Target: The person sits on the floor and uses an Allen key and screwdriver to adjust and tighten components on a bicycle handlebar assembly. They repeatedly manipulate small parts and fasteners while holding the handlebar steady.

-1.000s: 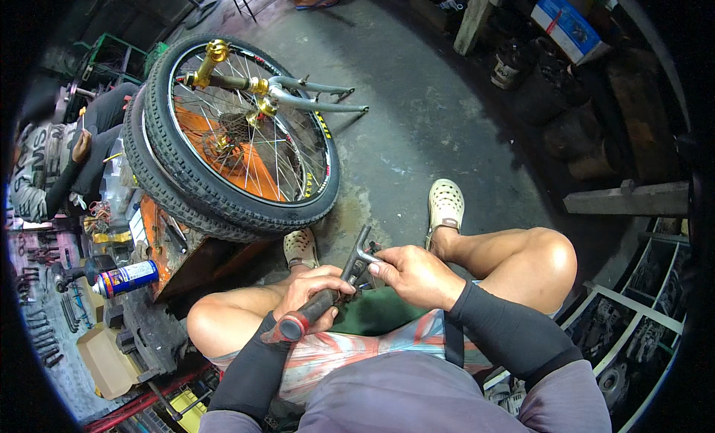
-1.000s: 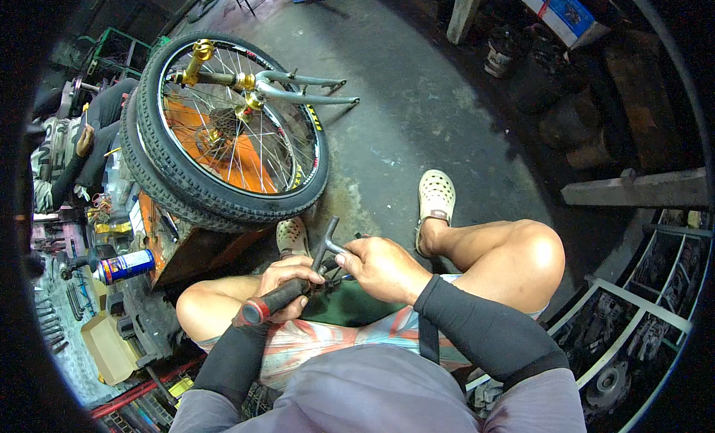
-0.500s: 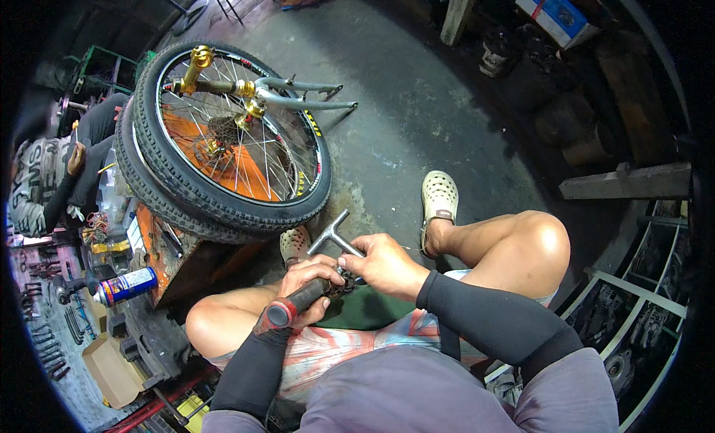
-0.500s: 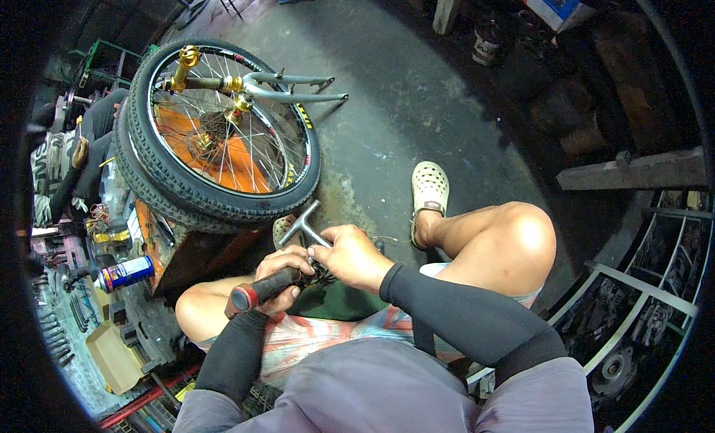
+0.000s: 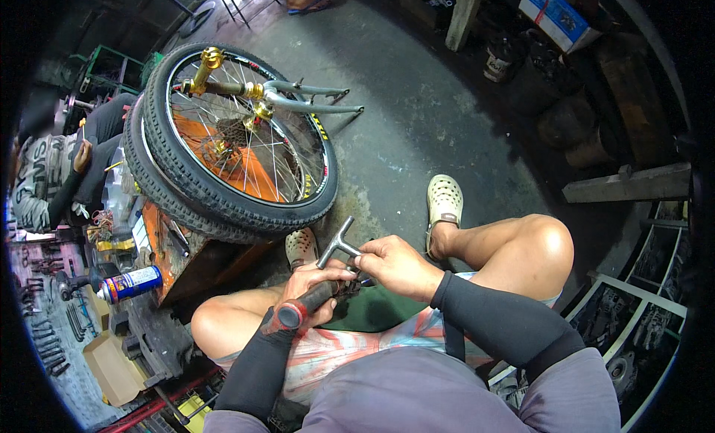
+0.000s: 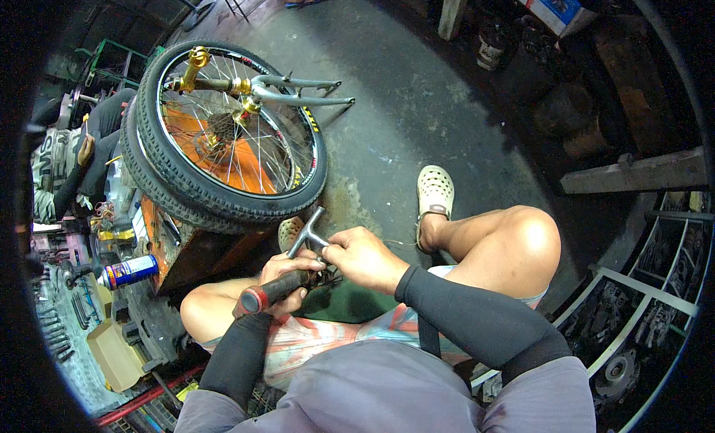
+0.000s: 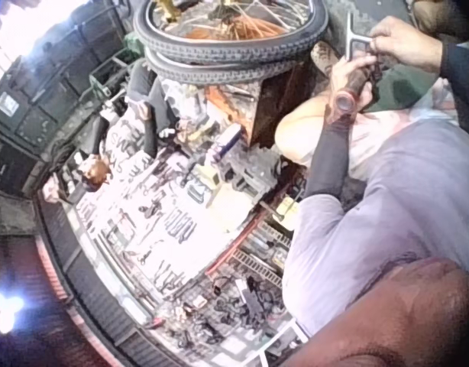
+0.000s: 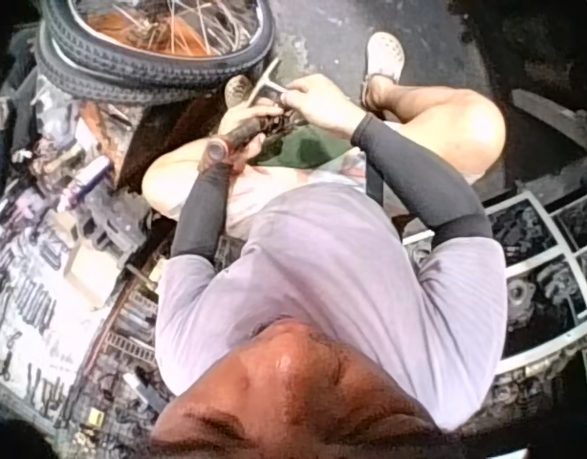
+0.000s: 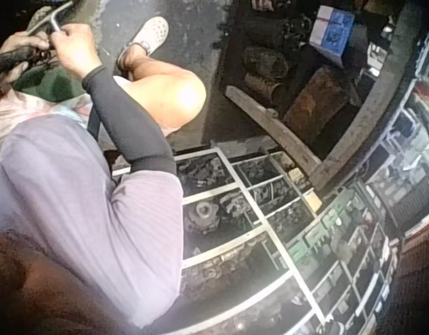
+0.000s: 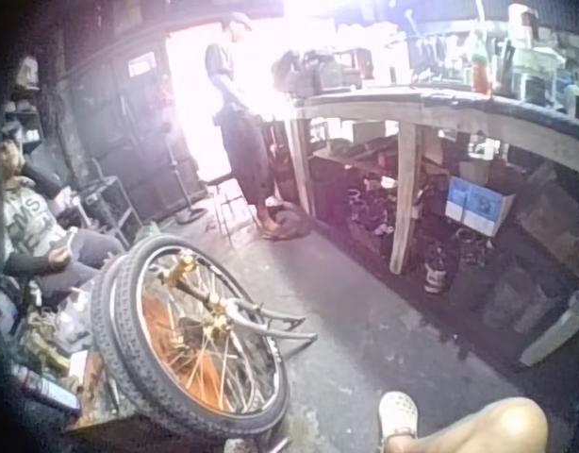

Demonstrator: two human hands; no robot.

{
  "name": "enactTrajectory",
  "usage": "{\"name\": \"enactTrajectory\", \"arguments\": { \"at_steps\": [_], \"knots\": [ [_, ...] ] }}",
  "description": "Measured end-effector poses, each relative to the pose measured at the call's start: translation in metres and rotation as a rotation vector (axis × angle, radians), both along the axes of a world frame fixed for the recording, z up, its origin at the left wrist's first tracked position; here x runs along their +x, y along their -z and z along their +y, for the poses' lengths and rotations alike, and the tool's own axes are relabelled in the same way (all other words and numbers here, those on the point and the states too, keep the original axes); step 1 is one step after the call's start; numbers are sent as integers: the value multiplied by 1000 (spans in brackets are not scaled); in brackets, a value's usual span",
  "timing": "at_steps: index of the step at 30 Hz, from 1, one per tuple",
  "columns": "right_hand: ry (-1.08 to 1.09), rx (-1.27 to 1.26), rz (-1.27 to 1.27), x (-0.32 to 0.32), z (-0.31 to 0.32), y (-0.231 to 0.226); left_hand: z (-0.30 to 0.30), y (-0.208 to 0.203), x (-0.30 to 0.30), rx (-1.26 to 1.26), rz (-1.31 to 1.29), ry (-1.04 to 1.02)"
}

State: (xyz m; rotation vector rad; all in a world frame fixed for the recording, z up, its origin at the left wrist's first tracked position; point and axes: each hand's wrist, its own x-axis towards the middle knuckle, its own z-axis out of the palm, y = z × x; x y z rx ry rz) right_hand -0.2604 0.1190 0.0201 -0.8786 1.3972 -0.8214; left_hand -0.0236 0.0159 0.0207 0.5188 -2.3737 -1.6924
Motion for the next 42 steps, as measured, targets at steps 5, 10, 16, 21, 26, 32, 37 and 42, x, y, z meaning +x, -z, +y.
{"name": "enactTrajectory", "arguments": {
  "at_steps": [5,10,16,21,26,32,37,42],
  "knots": [
    [154,-98,178,-32,-1,-8,-2,-3,-4,-11,56,7],
    [-48,-52,175,-29,12,-16,-4,2,-3,-23,58,31],
    [402,-34,219,-55,0,-19,-4,-1,-5,1,77,16],
    [-136,-25,239,-31,22,-1,-2,-4,-3,-16,48,76],
    [43,67,138,-40,7,-23,-1,-2,1,-37,33,7],
    [339,24,-32,-44,4,-11,-1,2,0,-55,116,3],
    [-112,-82,152,-32,15,-8,-3,-1,1,-22,77,68],
    [163,3,197,-45,1,-33,1,3,0,-32,94,-26]
  ]
}}
